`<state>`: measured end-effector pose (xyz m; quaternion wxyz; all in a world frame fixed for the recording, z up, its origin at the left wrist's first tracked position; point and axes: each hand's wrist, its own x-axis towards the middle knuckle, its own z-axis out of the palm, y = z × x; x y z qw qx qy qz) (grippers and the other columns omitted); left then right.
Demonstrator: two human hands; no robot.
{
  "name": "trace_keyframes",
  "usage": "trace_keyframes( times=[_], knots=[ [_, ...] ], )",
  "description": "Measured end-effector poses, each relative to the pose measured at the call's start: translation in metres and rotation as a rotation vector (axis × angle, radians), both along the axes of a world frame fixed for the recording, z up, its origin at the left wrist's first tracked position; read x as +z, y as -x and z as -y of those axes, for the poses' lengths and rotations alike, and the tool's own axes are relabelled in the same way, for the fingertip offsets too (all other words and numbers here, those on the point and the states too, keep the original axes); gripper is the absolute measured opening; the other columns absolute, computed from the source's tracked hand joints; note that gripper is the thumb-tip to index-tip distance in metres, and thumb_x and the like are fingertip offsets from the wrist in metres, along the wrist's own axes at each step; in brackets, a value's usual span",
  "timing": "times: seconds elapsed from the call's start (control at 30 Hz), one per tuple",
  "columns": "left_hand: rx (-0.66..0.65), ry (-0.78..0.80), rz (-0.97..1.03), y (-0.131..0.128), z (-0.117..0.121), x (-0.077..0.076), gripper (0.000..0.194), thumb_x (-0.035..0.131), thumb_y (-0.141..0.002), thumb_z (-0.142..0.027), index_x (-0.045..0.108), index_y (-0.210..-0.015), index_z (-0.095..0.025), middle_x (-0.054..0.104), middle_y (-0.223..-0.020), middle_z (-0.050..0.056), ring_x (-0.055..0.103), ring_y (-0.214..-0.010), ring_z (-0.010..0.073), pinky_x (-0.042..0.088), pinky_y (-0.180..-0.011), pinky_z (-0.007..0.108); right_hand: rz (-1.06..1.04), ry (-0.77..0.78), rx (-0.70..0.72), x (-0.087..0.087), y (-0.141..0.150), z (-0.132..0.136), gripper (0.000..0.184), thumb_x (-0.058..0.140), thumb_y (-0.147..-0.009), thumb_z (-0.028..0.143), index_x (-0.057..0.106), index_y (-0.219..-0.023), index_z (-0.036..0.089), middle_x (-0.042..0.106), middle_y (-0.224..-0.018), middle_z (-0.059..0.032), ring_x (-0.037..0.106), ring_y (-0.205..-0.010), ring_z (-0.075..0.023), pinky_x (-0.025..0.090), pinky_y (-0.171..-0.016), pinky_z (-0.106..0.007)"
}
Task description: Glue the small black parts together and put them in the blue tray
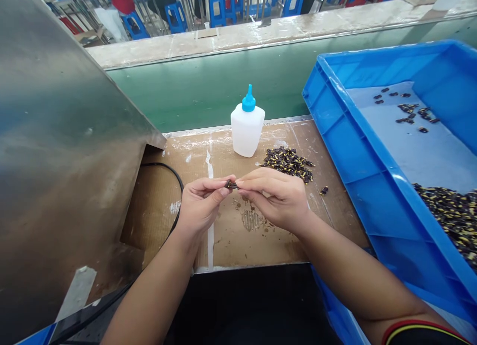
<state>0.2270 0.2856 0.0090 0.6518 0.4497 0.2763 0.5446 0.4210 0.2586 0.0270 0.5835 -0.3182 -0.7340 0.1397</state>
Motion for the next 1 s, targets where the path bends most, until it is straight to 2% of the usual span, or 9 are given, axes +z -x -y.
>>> trace_keyframes(
  times=[0.3,0.6,0.83,1.0],
  knots=[
    [0.036,0.046,-0.008,-0.005,0.002,0.002,0.017,0.099,-0.074,-0.026,0.085,-0.084,-0.027,0.083,-0.099,0.006,0.081,-0.093,0.0187,0.067,-0.089,0.022,0.004,0.000,-0.028,-0.001,0.003,0.002,0.015,0.073,-0.099,0.011,0.078,-0.109,0.021,0.083,-0.103,-0.0067,0.080,-0.095,-0.0180,0.069,-0.082,-0.035],
    [0.112,-0.056,-0.101,-0.003,0.004,-0.010,0.015,0.093,-0.081,-0.021,0.085,-0.091,-0.028,0.082,-0.107,0.006,0.080,-0.104,0.0226,0.066,-0.100,0.032,0.087,-0.094,-0.100,-0.003,0.003,0.001,0.016,0.074,-0.097,0.009,0.077,-0.108,0.021,0.083,-0.102,-0.0062,0.079,-0.093,-0.0194,0.069,-0.080,-0.036],
    [0.160,-0.039,-0.147,-0.006,0.005,-0.009,0.015,0.095,-0.080,-0.026,0.085,-0.091,-0.027,0.082,-0.110,0.007,0.080,-0.105,0.0238,0.066,-0.103,0.037,0.081,-0.164,-0.128,-0.007,0.005,-0.002,0.022,0.076,-0.093,0.005,0.077,-0.110,0.020,0.083,-0.102,-0.0074,0.080,-0.091,-0.0216,0.069,-0.080,-0.038],
    [0.248,-0.194,-0.300,-0.006,0.011,-0.005,0.014,0.089,-0.086,-0.026,0.086,-0.100,-0.026,0.081,-0.115,0.009,0.079,-0.108,0.0230,0.064,-0.104,0.035,0.088,-0.204,-0.172,-0.008,0.004,-0.002,0.029,0.074,-0.095,0.007,0.075,-0.117,0.025,0.083,-0.105,-0.0047,0.080,-0.094,-0.0214,0.071,-0.083,-0.039]
  ],
)
